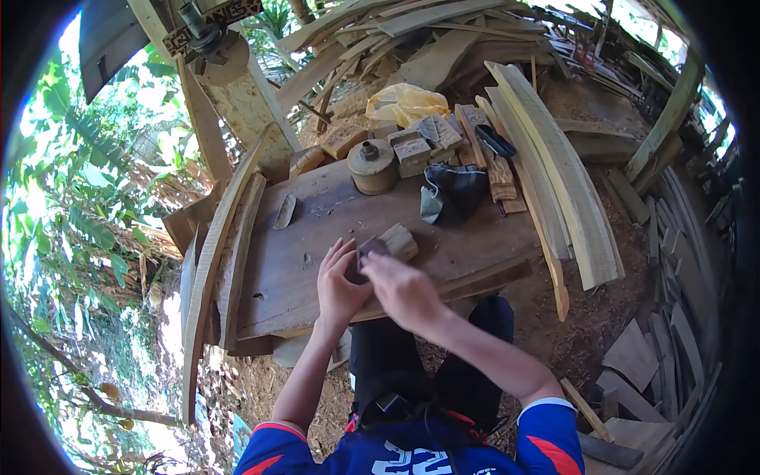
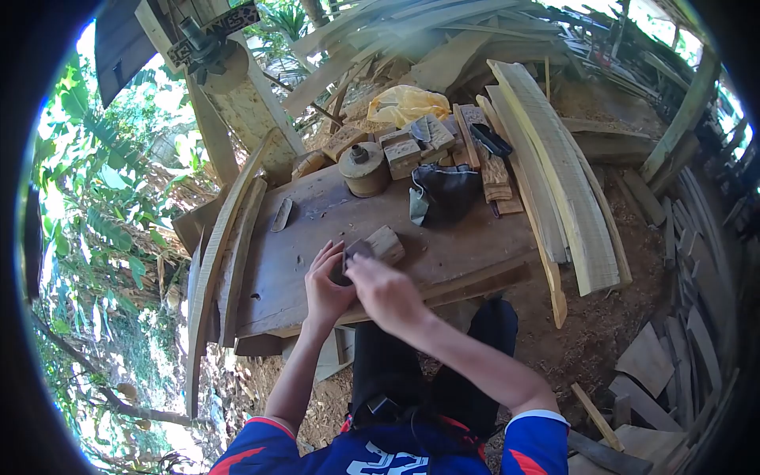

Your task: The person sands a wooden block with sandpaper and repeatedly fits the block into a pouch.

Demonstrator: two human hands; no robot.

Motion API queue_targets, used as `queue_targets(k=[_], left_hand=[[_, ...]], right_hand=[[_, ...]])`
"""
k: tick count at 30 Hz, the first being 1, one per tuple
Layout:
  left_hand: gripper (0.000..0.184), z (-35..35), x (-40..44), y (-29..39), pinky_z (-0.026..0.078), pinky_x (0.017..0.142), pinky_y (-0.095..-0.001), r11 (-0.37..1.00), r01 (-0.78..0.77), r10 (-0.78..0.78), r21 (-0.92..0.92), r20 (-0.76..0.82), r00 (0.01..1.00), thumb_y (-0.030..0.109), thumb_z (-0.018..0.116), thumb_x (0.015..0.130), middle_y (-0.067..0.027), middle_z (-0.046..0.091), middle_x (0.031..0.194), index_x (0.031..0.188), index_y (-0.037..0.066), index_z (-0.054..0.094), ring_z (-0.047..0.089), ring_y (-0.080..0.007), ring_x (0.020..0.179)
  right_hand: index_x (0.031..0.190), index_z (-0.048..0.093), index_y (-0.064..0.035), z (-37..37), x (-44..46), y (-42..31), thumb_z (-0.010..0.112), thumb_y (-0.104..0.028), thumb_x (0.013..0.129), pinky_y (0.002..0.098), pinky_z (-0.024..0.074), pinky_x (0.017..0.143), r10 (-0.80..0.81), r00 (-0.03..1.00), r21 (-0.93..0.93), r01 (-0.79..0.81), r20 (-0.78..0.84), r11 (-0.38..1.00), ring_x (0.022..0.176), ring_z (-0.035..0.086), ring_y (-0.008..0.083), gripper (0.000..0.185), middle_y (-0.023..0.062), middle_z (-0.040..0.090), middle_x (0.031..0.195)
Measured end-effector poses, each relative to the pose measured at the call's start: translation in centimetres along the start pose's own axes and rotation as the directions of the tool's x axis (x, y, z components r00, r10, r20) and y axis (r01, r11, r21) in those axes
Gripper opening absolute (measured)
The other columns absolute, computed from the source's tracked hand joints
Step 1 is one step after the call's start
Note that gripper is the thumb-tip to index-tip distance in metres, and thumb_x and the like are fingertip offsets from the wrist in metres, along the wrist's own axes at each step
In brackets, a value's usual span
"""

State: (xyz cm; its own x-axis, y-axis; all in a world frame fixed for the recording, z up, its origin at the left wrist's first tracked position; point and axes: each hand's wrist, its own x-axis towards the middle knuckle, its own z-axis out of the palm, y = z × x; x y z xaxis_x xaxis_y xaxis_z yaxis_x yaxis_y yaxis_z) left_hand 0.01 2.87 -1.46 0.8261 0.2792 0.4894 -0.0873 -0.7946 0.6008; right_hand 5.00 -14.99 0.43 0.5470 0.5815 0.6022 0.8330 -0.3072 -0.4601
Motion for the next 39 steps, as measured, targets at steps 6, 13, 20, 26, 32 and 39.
queue_targets(k=[6,13,20,26,32,39], left_hand=[[0.066,-0.1,0.0,0.2,0.048,0.126,-0.0507,1.000,0.009,-0.009,-0.003,-0.009,1.000,0.033,0.104,0.071,-0.0219,0.075,0.145,0.120,-0.005,0.081,0.061,-0.0423,0.150],[0.072,-0.6,-0.1,1.7,0.050,0.124,-0.0501,0.998,0.039,-0.039,0.042,-0.008,0.999,0.037,0.107,0.071,-0.0222,0.076,0.144,0.120,-0.008,0.081,0.063,-0.0406,0.148],[0.070,-0.6,0.0,2.0,0.050,0.124,-0.0500,0.998,0.048,-0.047,0.041,-0.016,0.999,0.038,0.106,0.071,-0.0223,0.076,0.144,0.119,-0.008,0.081,0.063,-0.0400,0.148],[0.071,-0.7,0.2,2.0,0.050,0.124,-0.0498,0.997,0.025,-0.024,0.070,-0.013,1.000,0.038,0.106,0.071,-0.0219,0.075,0.145,0.120,-0.007,0.081,0.062,-0.0395,0.148],[0.073,-0.5,-0.2,2.0,0.050,0.124,-0.0501,0.993,0.009,-0.009,0.119,0.003,1.000,0.037,0.106,0.070,-0.0202,0.075,0.146,0.123,-0.005,0.079,0.063,-0.0398,0.148],[0.067,0.3,-0.4,0.3,0.051,0.123,-0.0508,0.998,-0.028,0.030,0.059,-0.036,0.999,0.018,0.098,0.070,-0.0229,0.076,0.142,0.131,-0.002,0.079,0.065,-0.0407,0.145]], right_hand=[[0.128,0.072,0.0020,-0.7,-0.3,0.4,0.067,-0.003,0.100,0.0470,0.0588,0.113,-0.091,0.996,-0.027,0.091,0.011,0.995,0.135,0.071,0.0383,0.029,0.0227,0.074,0.142],[0.117,0.077,-0.0036,-12.9,4.8,6.1,0.067,-0.001,0.101,0.0464,0.0602,0.099,-0.011,0.962,-0.282,-0.069,-0.273,0.957,0.107,0.079,0.0346,0.019,0.0152,0.083,0.116],[0.163,0.054,-0.0054,-13.1,4.7,10.8,0.083,-0.026,0.097,0.0569,0.0358,0.133,0.203,0.977,-0.522,-0.208,-0.069,0.827,0.159,0.045,0.0456,0.075,0.0263,0.048,0.170],[0.140,0.069,-0.0020,-8.7,6.2,13.0,0.085,-0.016,0.090,0.0528,0.0458,0.126,0.203,0.976,-0.468,-0.142,0.082,0.872,0.147,0.058,0.0424,0.055,0.0223,0.064,0.155],[0.110,0.072,0.0006,-8.4,7.7,6.8,0.084,-0.009,0.086,0.0494,0.0518,0.121,0.015,0.978,-0.226,-0.063,-0.209,0.972,0.142,0.064,0.0388,0.029,0.0201,0.070,0.145],[0.133,0.070,-0.0002,0.0,1.8,1.5,0.072,-0.021,0.100,0.0509,0.0386,0.133,-0.153,0.969,-0.052,0.166,0.193,0.985,0.154,0.057,0.0387,0.038,0.0217,0.068,0.153]])
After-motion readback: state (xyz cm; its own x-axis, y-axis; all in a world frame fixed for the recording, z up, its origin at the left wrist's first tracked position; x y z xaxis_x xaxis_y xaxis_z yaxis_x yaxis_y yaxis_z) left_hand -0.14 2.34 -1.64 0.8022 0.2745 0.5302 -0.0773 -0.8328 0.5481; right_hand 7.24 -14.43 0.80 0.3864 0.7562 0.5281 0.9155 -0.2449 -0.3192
